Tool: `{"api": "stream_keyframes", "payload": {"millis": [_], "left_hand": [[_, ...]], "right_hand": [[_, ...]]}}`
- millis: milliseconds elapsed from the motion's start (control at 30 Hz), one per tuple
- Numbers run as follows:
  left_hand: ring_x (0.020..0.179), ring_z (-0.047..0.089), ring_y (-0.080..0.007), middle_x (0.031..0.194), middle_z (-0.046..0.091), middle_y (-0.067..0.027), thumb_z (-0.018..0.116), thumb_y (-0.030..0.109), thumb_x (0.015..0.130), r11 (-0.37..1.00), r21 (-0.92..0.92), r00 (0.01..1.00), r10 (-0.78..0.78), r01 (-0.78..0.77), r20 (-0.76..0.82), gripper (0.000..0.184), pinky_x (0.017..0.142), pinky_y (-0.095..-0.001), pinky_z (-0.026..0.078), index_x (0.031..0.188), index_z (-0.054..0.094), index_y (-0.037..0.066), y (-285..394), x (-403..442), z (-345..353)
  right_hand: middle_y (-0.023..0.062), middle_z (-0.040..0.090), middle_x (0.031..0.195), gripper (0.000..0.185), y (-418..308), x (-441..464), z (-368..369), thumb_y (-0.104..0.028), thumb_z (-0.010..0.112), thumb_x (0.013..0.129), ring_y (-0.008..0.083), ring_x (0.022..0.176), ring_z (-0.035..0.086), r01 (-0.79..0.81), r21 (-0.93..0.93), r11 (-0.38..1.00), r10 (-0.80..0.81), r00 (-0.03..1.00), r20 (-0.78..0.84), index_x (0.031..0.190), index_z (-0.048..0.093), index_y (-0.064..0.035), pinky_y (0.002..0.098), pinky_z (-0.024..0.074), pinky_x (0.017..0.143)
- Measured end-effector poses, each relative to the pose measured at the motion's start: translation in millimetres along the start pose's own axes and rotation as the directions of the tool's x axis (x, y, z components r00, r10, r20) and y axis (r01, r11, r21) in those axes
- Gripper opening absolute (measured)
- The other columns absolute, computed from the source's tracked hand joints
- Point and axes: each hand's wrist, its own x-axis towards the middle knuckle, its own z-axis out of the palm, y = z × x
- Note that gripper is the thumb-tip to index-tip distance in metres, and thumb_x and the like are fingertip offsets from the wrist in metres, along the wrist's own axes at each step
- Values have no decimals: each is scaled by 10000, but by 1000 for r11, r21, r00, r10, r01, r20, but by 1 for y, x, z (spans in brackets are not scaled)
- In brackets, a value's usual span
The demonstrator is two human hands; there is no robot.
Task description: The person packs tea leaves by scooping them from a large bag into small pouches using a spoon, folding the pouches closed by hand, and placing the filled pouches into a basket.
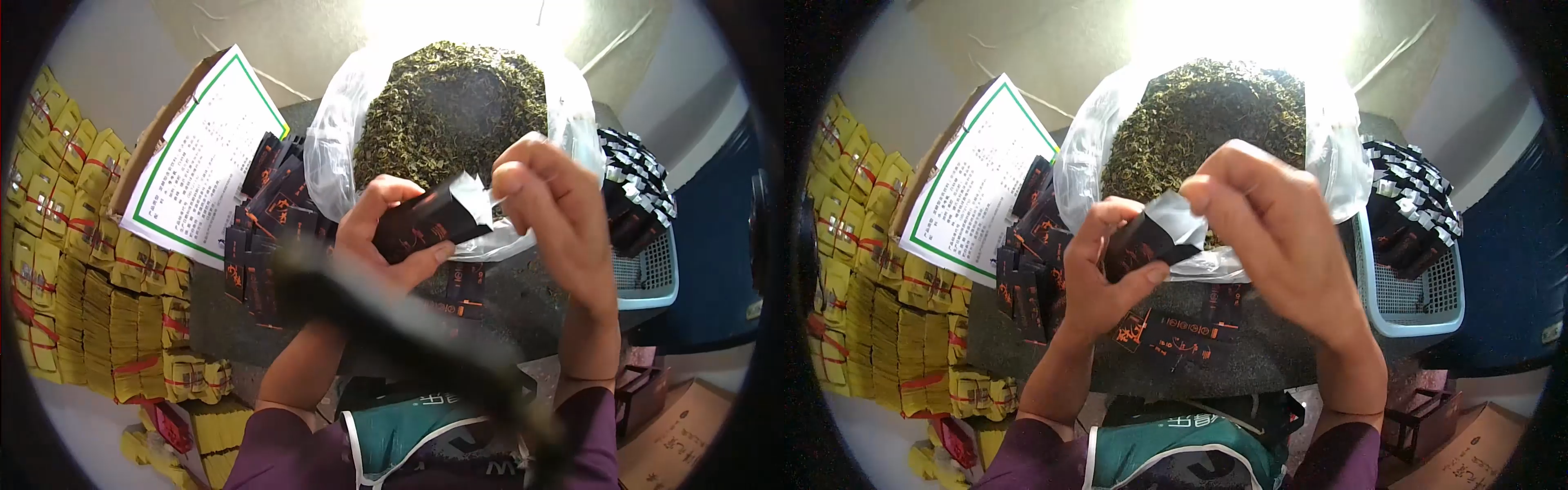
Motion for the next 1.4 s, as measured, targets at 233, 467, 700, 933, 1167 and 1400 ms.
{"api": "stream_keyframes", "payload": {"millis": [233,467,700,933,1167,1400], "left_hand": [[878,589,-69,957,627,-25,789,48,759,993,-20,988,-121,120,-95,442,793,-235,483,1140,563,37,4,5,-10],[854,584,-79,932,626,-36,812,80,756,981,138,969,-107,139,-222,445,775,-244,492,1128,572,29,-1,7,-16],[872,592,-77,981,628,-27,810,83,756,977,92,939,-157,193,-305,484,796,-237,490,1167,564,20,-5,5,-17],[914,595,-74,1024,629,-24,789,74,774,963,164,945,-162,214,-282,479,824,-235,486,1189,559,10,-16,13,-15],[896,591,-77,995,636,-23,806,89,768,945,164,924,-224,284,-309,456,812,-236,479,1155,580,7,-9,20,-10],[847,577,-76,960,651,-36,823,98,758,904,386,967,-94,182,-236,434,772,-238,483,1116,601,-5,-11,31,-7]], "right_hand": [[-44,471,611,315,11,20,-13,-269,522,1043,33,544,402,111,287,951,-44,972,-229,872,648,-37,211,302,505],[145,605,653,350,39,38,-18,-270,566,991,270,553,543,-54,-537,842,-26,990,-141,802,620,20,371,434,563],[250,636,762,395,85,58,11,-302,558,976,417,738,631,-156,-386,909,157,987,-29,863,638,68,453,488,714],[164,647,707,372,104,69,18,-288,534,992,261,652,637,-217,-167,962,195,971,-138,921,656,56,387,496,655],[32,582,617,346,102,72,-5,-304,538,993,110,548,551,-134,-27,991,126,973,-193,866,649,-2,281,451,555],[-4,515,578,326,79,64,-30,-311,540,985,76,529,473,-81,25,996,85,965,-247,834,640,-40,258,375,522]]}}
